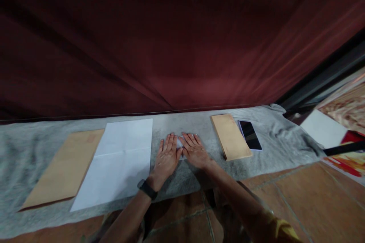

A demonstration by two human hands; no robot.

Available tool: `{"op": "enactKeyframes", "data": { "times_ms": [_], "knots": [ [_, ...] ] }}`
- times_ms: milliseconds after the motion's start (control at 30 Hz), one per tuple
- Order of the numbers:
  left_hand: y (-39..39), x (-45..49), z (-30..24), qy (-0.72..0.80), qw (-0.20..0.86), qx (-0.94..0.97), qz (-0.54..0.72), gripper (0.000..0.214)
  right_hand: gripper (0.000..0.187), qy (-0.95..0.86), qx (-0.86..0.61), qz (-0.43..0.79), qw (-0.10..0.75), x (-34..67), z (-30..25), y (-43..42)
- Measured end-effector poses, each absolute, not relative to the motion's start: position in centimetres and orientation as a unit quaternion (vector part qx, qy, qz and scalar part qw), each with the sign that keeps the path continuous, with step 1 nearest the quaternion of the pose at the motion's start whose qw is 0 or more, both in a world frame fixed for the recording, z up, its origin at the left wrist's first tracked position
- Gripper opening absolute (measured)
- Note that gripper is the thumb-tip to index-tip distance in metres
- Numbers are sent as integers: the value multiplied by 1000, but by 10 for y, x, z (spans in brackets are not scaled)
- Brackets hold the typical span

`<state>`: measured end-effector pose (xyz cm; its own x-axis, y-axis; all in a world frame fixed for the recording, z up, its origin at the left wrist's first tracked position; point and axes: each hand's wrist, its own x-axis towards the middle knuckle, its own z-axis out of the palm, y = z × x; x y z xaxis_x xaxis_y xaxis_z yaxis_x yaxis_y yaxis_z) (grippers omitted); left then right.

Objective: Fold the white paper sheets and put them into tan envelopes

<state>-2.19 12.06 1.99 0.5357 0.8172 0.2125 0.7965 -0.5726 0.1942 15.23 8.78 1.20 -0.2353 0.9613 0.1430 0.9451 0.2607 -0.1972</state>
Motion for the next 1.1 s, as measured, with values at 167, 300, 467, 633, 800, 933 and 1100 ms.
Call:
{"op": "enactKeyframes", "data": {
  "times_ms": [167, 300, 467, 633, 800, 933, 1100],
  "knots": [
    [116, -16, 13, 486, 10, 861, 147, 69, 56, -777, -618, 34, 112, 157, 10, 86],
    [114, -14, 13, 494, 1, 857, 150, 73, 58, -762, -637, 29, 113, 162, 8, 83],
    [112, -12, 13, 506, 5, 848, 155, 74, 60, -742, -660, 28, 112, 172, 7, 79],
    [110, -17, 13, 505, 11, 846, 168, 75, 63, -728, -676, 32, 112, 186, 7, 73],
    [109, -25, 11, 511, 10, 841, 179, 78, 64, -712, -691, 25, 121, 194, 7, 68],
    [108, -31, 8, 519, 8, 835, 183, 81, 65, -708, -696, 29, 116, 195, 7, 67],
    [107, -40, 8, 525, 11, 833, 171, 80, 66, -704, -700, 35, 112, 194, 8, 67]
  ]
}}
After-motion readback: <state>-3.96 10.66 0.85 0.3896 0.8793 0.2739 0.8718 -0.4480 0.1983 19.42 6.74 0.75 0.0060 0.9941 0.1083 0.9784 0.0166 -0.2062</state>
